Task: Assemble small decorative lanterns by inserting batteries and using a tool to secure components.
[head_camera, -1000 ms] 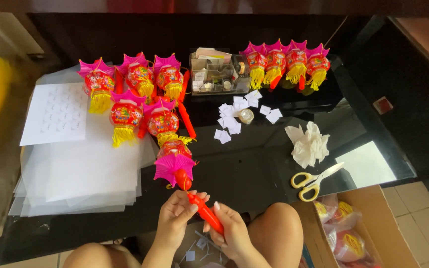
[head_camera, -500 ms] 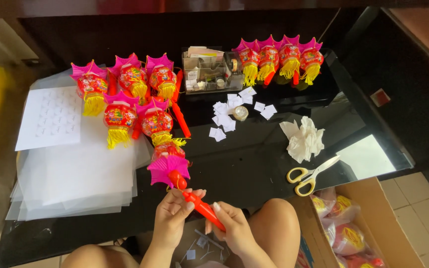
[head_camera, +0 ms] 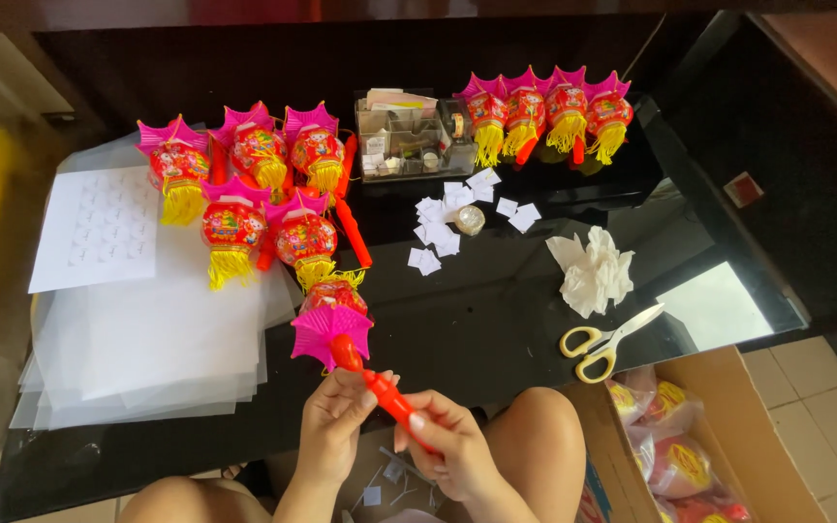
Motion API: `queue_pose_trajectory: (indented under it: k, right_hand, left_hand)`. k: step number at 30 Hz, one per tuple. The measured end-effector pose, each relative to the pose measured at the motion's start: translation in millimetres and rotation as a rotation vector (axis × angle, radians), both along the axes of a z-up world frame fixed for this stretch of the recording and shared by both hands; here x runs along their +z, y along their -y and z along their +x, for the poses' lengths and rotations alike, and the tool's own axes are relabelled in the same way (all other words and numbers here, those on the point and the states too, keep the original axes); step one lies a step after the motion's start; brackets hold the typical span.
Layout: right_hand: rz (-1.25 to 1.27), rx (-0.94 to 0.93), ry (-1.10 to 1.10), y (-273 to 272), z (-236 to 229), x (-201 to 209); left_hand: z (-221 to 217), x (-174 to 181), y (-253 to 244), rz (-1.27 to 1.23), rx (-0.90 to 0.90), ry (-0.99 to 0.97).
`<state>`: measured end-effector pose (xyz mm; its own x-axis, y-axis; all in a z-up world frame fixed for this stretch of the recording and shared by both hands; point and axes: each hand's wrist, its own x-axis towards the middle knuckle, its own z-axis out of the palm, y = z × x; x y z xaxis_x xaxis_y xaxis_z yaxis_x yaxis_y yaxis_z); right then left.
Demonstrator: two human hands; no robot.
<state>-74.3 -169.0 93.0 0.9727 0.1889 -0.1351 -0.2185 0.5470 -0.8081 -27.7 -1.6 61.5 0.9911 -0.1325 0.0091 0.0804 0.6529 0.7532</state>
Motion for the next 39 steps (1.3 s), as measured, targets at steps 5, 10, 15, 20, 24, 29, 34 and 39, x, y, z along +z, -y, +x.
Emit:
queue_pose_trajectory:
  k: [5,10,15,20,24,29,34,39]
  right_hand:
    - [-0.071,0.059,0.011,-4.5,0.4,12.0]
    - [-0.502,-0.082,0.193,-8.4,-1.4,14.9]
    - [-0.554,-0.071,0.277,-0.7,-3.0,10.0]
    - [-0.067,0.09,0.05,6.4,0.2,2.2]
    - [-0.003,0.113,-0.033,10.9,2.0,-0.4]
    - [-0.01,0.199,0.134,16.9,1.1,9.4]
    - [-0.18,0.181,0.329,32.7,7.7,40.5]
    - [0.056,0.211,0.333,26.6,8.6,48.9]
  left_hand:
    - [-3.5,-13.3,3.4,0.017,0.076,-0.061]
    - [-4.9,0.2,-1.1,0.137,0.029,-0.046]
    - [-6.8,7.5,-4.2,0.199,0.024,-0.041]
    - [-11.3,12.9,2.4,0.184,0.046,-0.038]
    - [-12.3,30.8,4.6,0.227,0.034,-0.061]
    - [-20.9,33.6,-9.8,0.595,0.186,0.25]
    - [-9.8,34.2,-36.9,0.56,0.374,0.637]
    - [-13.4,40.4,-33.7,0.6,-0.13,0.568]
